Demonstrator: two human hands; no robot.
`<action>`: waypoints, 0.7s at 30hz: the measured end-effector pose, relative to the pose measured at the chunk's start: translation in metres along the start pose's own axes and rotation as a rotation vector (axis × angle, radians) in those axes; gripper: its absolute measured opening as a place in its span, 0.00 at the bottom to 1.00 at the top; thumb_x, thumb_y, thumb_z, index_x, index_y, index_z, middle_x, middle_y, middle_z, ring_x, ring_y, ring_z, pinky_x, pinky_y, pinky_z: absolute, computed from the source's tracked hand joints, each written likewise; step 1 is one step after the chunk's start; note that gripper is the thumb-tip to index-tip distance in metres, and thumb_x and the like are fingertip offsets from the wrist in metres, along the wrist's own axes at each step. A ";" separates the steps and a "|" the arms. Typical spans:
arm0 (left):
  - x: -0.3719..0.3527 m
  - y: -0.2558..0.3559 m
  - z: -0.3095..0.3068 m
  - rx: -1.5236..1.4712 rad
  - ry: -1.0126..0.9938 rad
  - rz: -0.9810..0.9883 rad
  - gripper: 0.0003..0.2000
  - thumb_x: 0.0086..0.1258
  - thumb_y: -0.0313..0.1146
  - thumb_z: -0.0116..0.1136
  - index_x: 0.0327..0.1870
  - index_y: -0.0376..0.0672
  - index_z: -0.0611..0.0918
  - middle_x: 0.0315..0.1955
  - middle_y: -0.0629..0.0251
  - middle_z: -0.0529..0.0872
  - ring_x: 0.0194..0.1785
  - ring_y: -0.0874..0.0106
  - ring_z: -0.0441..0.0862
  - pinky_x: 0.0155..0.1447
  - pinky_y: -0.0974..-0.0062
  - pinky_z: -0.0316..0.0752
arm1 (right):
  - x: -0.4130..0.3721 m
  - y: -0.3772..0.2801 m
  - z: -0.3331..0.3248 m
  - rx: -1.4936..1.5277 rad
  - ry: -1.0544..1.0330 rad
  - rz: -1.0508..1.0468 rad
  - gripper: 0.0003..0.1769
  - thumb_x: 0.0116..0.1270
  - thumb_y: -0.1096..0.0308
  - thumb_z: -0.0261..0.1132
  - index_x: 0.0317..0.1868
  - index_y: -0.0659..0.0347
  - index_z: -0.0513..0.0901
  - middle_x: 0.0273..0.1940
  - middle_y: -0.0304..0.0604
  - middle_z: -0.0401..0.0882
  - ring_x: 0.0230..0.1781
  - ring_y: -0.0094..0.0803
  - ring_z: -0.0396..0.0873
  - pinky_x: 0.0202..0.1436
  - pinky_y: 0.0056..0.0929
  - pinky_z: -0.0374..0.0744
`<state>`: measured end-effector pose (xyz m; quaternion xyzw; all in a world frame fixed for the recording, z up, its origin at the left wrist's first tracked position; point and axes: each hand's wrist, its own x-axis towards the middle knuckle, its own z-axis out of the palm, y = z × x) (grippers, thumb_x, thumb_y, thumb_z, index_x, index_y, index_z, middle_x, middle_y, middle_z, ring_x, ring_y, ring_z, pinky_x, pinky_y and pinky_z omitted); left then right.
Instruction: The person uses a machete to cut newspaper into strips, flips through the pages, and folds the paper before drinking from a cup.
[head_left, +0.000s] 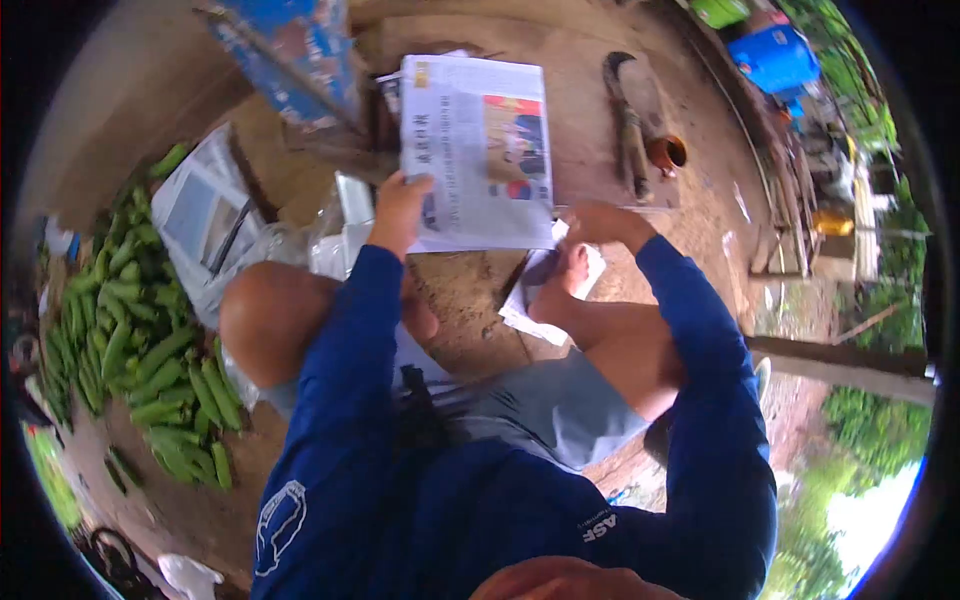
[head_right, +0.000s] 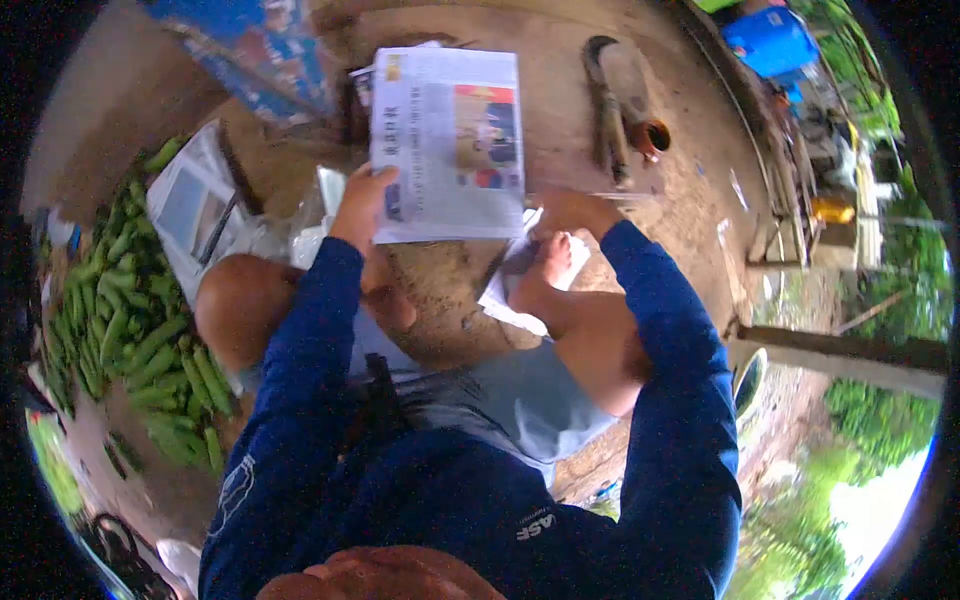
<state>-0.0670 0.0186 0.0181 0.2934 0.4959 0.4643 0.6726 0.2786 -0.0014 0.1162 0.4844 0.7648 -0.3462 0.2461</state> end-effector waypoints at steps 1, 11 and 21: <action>0.001 0.002 0.000 -0.027 0.000 -0.034 0.14 0.71 0.29 0.63 0.54 0.33 0.84 0.45 0.60 0.90 0.45 0.69 0.88 0.53 0.68 0.81 | 0.017 0.041 0.003 -0.052 0.164 -0.038 0.19 0.63 0.59 0.70 0.49 0.61 0.82 0.36 0.51 0.86 0.36 0.45 0.86 0.44 0.45 0.83; -0.016 0.053 0.032 -0.157 -0.139 -0.179 0.17 0.71 0.28 0.63 0.59 0.37 0.80 0.51 0.60 0.87 0.52 0.68 0.86 0.57 0.68 0.81 | 0.025 0.148 -0.030 -0.003 0.705 0.683 0.35 0.72 0.55 0.59 0.73 0.64 0.62 0.67 0.69 0.71 0.65 0.67 0.76 0.69 0.58 0.75; -0.007 0.039 0.028 0.027 -0.073 -0.263 0.17 0.71 0.24 0.56 0.61 0.36 0.80 0.51 0.58 0.88 0.52 0.63 0.87 0.58 0.61 0.82 | 0.092 0.215 -0.018 -0.453 0.638 0.658 0.37 0.73 0.59 0.65 0.76 0.67 0.64 0.58 0.66 0.80 0.54 0.58 0.82 0.59 0.49 0.80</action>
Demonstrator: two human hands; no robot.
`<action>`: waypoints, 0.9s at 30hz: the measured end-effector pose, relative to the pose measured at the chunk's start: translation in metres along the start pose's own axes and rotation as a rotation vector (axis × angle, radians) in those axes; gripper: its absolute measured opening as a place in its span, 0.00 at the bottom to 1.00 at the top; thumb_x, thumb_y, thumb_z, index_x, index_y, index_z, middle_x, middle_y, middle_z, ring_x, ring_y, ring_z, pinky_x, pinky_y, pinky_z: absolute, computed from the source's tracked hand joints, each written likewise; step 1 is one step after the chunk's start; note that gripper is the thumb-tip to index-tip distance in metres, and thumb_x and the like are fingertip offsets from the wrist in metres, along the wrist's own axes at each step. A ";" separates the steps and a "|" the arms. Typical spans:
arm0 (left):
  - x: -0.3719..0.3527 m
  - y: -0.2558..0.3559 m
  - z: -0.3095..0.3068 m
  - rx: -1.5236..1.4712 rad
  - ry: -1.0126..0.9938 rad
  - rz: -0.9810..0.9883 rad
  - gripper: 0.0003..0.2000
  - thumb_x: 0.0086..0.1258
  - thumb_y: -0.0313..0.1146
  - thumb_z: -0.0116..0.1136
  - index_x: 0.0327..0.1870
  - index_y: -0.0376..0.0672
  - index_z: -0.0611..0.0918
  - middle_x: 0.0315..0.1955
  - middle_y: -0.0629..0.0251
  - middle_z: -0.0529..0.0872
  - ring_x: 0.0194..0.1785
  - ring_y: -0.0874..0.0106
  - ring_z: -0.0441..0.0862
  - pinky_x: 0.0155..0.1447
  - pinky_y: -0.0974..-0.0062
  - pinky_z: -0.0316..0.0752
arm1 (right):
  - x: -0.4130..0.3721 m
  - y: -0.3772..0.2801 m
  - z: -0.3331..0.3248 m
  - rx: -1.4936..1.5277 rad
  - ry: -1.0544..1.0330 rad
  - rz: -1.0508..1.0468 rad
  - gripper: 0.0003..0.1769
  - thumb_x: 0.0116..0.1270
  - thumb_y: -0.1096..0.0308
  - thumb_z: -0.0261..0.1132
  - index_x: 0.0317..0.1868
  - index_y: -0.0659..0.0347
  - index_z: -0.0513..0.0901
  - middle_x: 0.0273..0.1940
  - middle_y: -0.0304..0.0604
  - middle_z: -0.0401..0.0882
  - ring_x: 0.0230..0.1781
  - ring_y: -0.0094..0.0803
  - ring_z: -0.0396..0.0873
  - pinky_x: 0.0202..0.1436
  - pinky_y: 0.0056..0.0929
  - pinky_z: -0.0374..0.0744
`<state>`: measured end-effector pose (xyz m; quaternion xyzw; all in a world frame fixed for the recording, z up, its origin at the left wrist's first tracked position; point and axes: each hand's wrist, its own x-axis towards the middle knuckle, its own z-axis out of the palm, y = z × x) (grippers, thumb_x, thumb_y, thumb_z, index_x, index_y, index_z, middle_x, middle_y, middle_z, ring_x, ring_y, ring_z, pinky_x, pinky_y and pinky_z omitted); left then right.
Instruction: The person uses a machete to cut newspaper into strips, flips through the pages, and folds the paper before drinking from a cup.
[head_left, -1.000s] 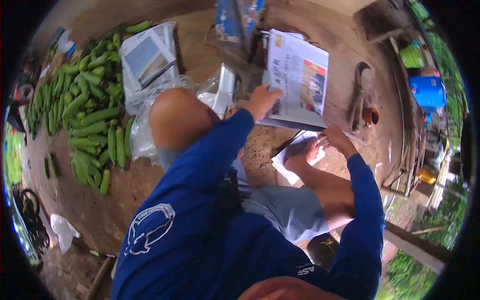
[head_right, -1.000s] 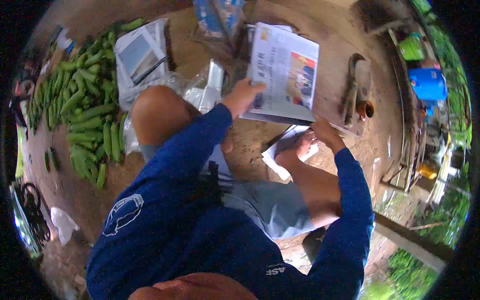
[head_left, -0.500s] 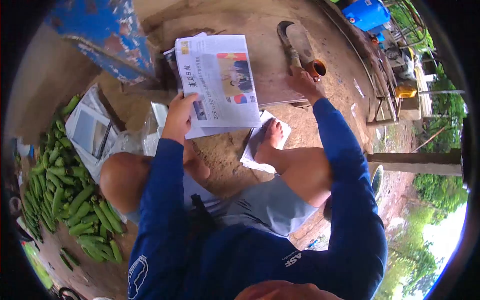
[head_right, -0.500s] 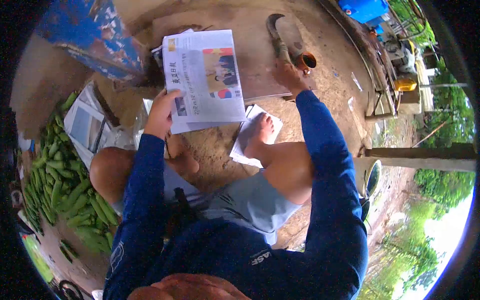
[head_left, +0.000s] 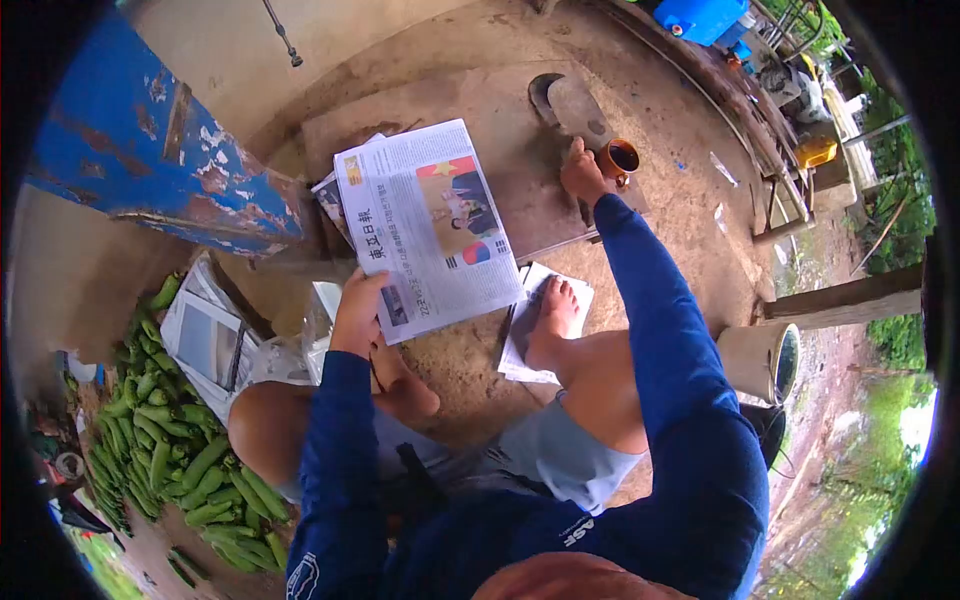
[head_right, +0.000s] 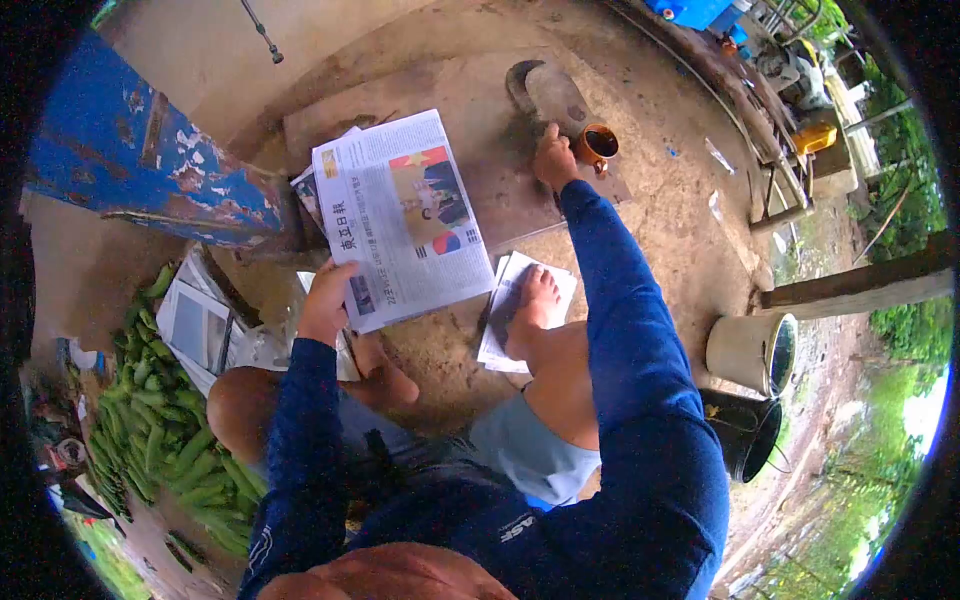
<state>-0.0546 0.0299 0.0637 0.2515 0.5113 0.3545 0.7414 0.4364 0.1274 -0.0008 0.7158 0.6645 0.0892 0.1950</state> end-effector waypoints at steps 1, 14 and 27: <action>-0.001 0.003 0.002 0.001 -0.005 0.021 0.17 0.71 0.24 0.56 0.61 0.36 0.80 0.51 0.58 0.88 0.51 0.63 0.87 0.57 0.61 0.82 | 0.005 0.004 0.008 0.056 0.008 -0.050 0.33 0.72 0.60 0.66 0.72 0.66 0.69 0.53 0.63 0.82 0.49 0.53 0.83 0.56 0.47 0.81; 0.055 0.072 0.004 -0.098 -0.163 0.040 0.11 0.71 0.27 0.59 0.53 0.39 0.83 0.44 0.59 0.89 0.45 0.63 0.88 0.50 0.59 0.86 | -0.172 0.000 -0.214 1.595 0.057 0.132 0.31 0.64 0.58 0.74 0.63 0.63 0.77 0.42 0.42 0.82 0.39 0.30 0.81 0.46 0.29 0.80; 0.085 0.092 -0.004 -0.159 -0.131 0.087 0.15 0.72 0.23 0.56 0.59 0.37 0.79 0.53 0.56 0.85 0.54 0.59 0.86 0.56 0.55 0.84 | -0.281 -0.042 -0.205 0.875 -0.210 -0.491 0.27 0.55 0.75 0.70 0.58 0.62 0.78 0.52 0.56 0.83 0.53 0.55 0.83 0.57 0.45 0.80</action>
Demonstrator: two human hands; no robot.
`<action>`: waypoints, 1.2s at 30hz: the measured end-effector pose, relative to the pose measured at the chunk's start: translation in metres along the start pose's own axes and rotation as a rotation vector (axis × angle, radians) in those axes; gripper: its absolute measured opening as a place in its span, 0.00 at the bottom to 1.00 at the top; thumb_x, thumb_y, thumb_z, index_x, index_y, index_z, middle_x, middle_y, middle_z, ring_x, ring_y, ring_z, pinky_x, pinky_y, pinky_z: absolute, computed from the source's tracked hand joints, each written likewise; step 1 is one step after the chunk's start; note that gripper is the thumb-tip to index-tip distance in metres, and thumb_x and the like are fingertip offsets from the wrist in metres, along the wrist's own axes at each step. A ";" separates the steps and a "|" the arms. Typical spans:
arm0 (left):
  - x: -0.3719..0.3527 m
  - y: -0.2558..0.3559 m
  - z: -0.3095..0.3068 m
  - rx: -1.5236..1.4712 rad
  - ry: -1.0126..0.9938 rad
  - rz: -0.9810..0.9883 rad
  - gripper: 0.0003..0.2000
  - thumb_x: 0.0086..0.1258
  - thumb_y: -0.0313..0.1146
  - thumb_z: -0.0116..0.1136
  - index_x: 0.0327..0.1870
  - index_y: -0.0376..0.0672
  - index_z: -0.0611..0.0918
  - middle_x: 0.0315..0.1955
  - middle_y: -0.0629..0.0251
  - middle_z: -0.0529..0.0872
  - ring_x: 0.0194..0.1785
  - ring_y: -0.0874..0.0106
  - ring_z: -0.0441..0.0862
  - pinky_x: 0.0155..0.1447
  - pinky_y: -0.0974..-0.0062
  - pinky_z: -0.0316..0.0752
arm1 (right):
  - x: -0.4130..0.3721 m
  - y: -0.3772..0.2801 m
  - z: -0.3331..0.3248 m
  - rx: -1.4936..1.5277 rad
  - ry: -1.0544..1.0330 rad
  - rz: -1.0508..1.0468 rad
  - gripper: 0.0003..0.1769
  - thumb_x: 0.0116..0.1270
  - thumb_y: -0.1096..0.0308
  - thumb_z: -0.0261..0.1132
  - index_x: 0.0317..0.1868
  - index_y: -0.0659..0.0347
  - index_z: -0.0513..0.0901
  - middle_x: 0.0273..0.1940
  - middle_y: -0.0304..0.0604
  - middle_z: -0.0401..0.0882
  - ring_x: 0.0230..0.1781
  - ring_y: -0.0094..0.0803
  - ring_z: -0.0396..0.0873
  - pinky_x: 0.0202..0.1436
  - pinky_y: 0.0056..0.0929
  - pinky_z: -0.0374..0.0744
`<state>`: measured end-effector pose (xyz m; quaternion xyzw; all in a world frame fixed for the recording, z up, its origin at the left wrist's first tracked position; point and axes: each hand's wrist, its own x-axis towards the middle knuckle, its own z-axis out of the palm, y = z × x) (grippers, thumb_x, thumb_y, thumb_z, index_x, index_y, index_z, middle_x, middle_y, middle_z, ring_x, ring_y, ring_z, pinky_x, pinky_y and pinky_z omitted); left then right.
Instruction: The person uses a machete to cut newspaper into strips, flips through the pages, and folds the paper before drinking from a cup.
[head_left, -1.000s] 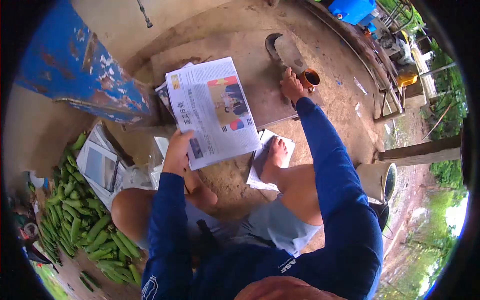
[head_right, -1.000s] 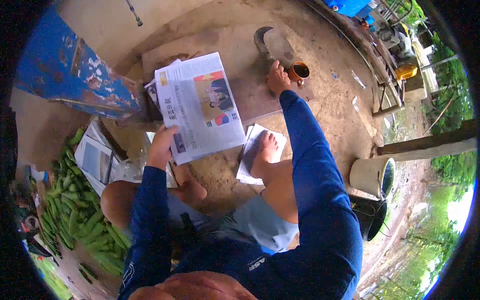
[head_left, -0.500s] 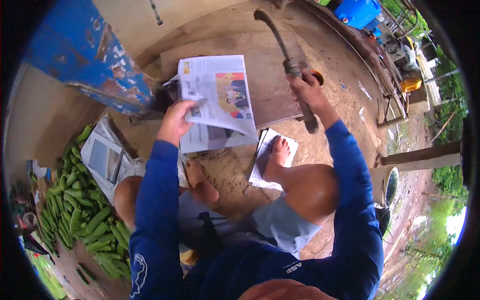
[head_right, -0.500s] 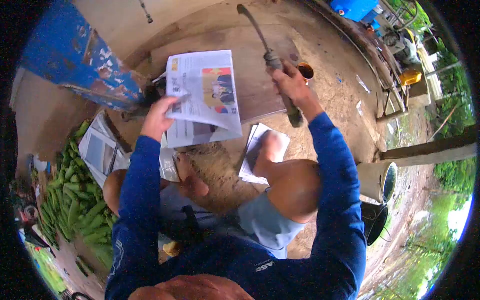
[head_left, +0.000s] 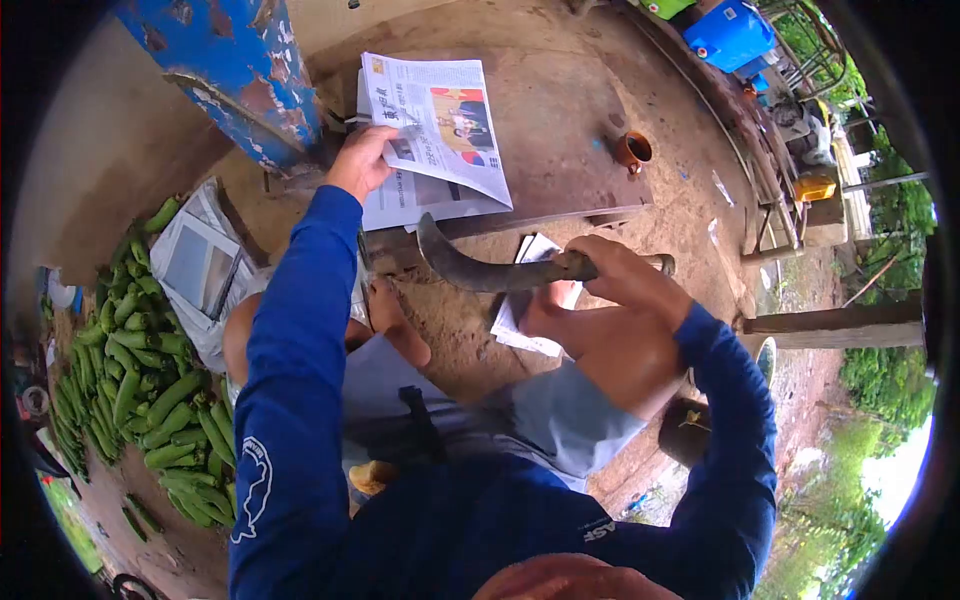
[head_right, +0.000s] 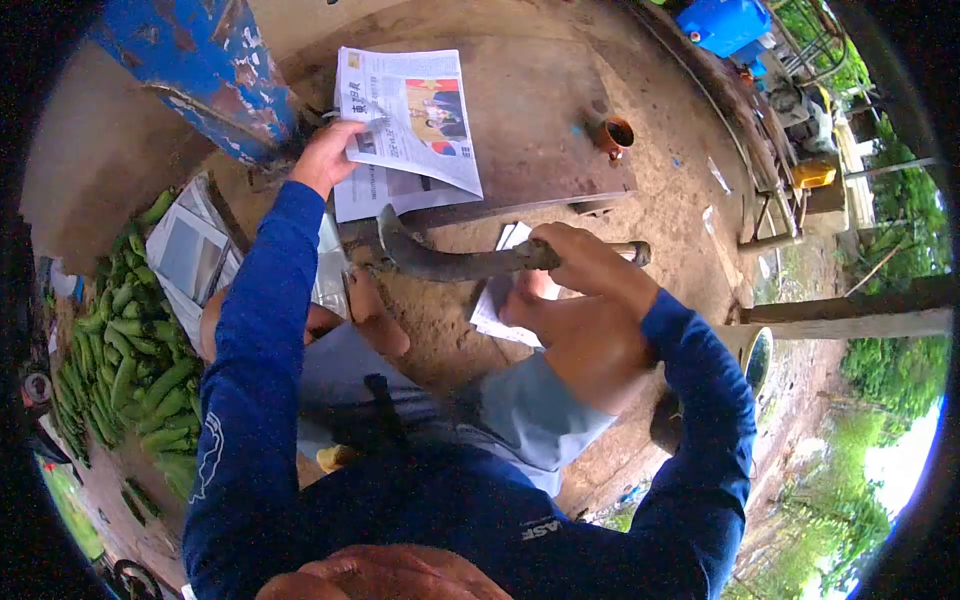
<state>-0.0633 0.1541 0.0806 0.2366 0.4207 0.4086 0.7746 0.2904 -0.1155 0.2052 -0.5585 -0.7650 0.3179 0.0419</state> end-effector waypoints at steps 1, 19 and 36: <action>0.001 -0.005 -0.004 -0.008 0.001 0.019 0.14 0.72 0.23 0.57 0.57 0.38 0.80 0.51 0.57 0.86 0.51 0.61 0.87 0.54 0.56 0.85 | 0.004 0.007 0.005 -0.032 -0.032 0.020 0.26 0.55 0.76 0.70 0.57 0.62 0.78 0.50 0.57 0.83 0.53 0.56 0.82 0.56 0.46 0.79; -0.045 -0.117 -0.070 1.123 0.685 0.426 0.37 0.56 0.49 0.75 0.64 0.35 0.76 0.52 0.45 0.84 0.59 0.48 0.81 0.62 0.52 0.76 | 0.066 0.120 0.059 -0.171 -0.154 0.173 0.41 0.43 0.66 0.85 0.57 0.62 0.73 0.43 0.61 0.86 0.47 0.60 0.85 0.49 0.50 0.81; -0.048 -0.124 0.055 1.957 -0.132 0.773 0.50 0.63 0.66 0.65 0.81 0.43 0.62 0.81 0.44 0.55 0.82 0.42 0.53 0.77 0.29 0.50 | 0.058 0.120 0.053 -0.114 -0.184 0.211 0.31 0.50 0.59 0.77 0.52 0.62 0.78 0.41 0.59 0.86 0.44 0.56 0.86 0.47 0.48 0.82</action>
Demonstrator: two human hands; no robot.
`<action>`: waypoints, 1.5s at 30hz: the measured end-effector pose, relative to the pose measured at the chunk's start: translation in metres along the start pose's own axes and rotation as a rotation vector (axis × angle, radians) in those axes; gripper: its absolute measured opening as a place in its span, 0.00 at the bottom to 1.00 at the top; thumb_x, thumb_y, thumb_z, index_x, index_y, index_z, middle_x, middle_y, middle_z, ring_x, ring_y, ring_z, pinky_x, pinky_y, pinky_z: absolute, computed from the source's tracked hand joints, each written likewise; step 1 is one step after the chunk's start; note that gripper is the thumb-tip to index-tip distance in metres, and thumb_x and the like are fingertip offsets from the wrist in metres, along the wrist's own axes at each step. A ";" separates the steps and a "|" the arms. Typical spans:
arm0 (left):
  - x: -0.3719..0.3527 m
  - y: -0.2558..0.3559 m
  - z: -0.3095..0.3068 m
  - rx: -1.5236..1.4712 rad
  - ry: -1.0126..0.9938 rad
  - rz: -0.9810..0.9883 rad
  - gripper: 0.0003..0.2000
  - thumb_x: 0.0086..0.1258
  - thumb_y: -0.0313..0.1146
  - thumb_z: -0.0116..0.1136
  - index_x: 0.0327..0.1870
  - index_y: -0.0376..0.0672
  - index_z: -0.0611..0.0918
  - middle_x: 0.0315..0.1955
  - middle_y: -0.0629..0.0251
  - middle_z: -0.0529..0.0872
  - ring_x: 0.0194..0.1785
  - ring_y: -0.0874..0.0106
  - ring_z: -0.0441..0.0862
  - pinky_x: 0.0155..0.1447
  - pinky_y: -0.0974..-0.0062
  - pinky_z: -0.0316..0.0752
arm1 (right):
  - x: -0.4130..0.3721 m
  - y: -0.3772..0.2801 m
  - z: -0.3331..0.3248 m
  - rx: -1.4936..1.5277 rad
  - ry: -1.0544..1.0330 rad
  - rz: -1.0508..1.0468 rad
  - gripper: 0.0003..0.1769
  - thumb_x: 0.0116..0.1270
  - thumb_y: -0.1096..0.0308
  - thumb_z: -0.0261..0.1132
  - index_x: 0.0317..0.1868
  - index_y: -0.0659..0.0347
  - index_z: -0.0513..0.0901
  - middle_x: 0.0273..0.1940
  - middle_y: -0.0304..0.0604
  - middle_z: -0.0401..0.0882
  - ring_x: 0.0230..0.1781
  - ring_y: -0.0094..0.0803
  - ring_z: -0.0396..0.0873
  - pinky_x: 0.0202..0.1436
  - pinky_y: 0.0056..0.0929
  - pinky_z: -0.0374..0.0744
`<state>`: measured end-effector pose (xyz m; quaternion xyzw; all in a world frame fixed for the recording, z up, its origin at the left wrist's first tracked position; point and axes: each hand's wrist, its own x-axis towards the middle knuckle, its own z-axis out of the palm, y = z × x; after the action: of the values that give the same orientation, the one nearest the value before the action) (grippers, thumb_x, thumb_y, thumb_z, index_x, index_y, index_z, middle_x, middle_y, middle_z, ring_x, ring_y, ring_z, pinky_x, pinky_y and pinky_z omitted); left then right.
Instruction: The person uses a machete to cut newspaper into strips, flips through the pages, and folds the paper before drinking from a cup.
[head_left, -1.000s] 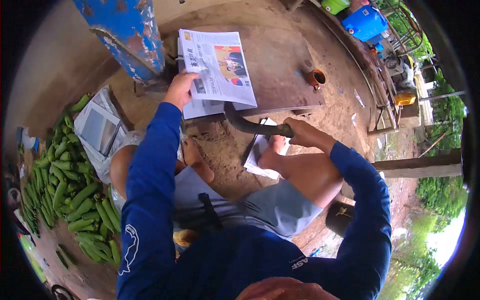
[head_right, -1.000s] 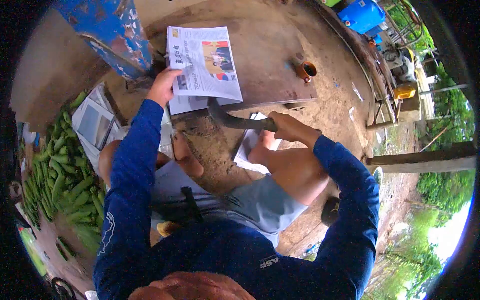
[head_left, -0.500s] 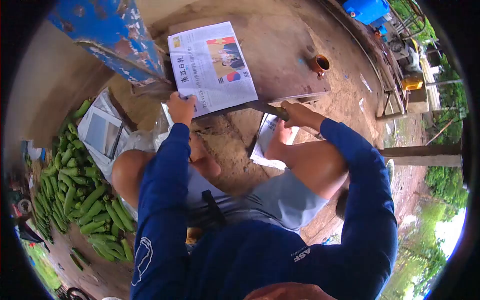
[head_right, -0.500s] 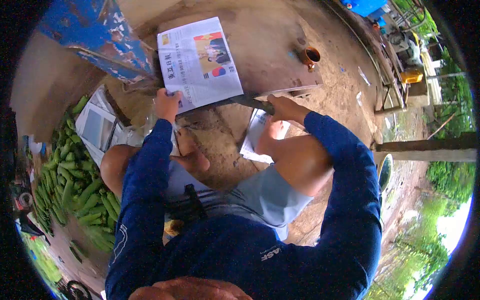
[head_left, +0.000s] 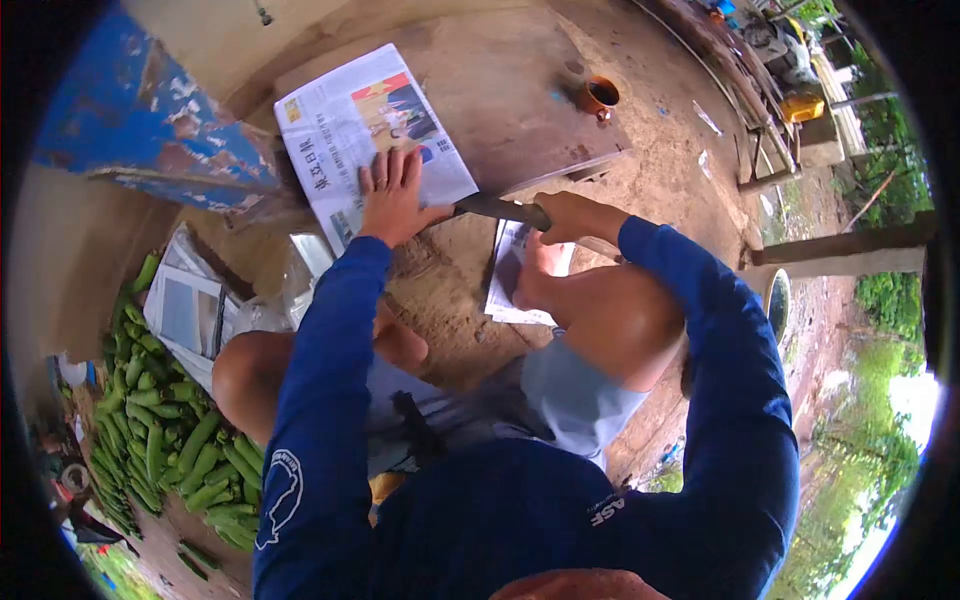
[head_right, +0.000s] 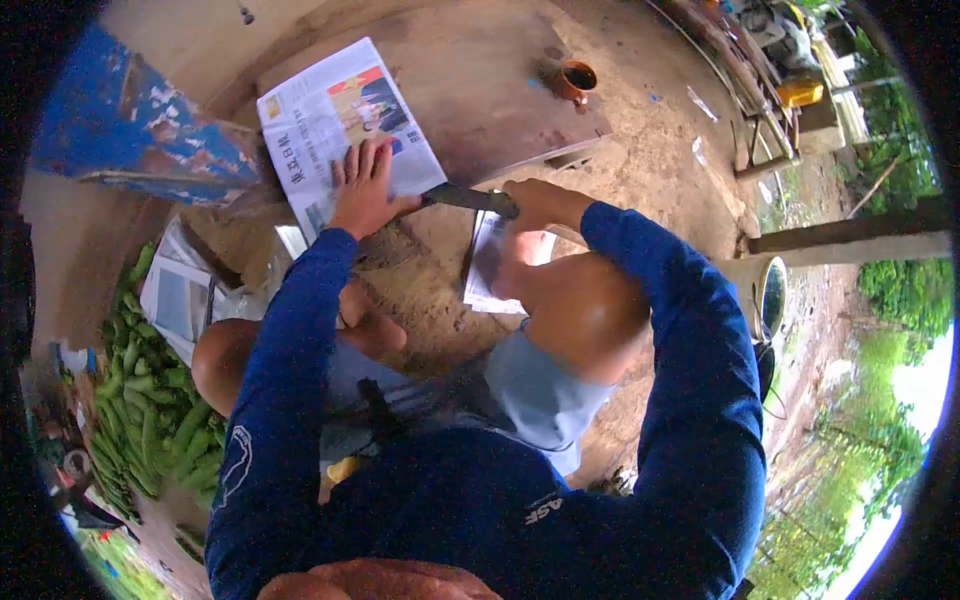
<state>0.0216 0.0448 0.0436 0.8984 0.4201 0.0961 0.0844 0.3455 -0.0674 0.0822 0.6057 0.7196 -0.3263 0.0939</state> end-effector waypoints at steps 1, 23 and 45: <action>-0.004 -0.002 0.007 0.129 -0.008 0.040 0.54 0.57 0.68 0.68 0.81 0.45 0.63 0.80 0.46 0.57 0.83 0.44 0.52 0.78 0.32 0.48 | -0.004 -0.003 -0.001 0.002 0.000 0.021 0.30 0.50 0.60 0.77 0.52 0.61 0.78 0.40 0.58 0.87 0.44 0.56 0.86 0.48 0.48 0.82; -0.014 0.007 0.045 0.411 0.040 0.302 0.29 0.75 0.33 0.49 0.78 0.45 0.66 0.79 0.50 0.63 0.80 0.48 0.61 0.79 0.38 0.54 | -0.073 0.018 0.056 0.002 0.436 0.235 0.20 0.63 0.66 0.69 0.55 0.58 0.75 0.46 0.55 0.84 0.48 0.56 0.85 0.50 0.52 0.83; 0.018 0.023 0.000 0.024 -0.207 0.174 0.36 0.74 0.59 0.56 0.77 0.44 0.70 0.80 0.49 0.60 0.82 0.46 0.54 0.80 0.35 0.45 | -0.075 0.023 0.073 0.076 0.395 0.330 0.25 0.56 0.65 0.75 0.54 0.55 0.79 0.47 0.52 0.85 0.50 0.52 0.86 0.52 0.49 0.83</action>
<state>0.0496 0.0438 0.0508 0.9375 0.3308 0.0046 0.1079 0.3669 -0.1694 0.0571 0.7699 0.6027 -0.2088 -0.0196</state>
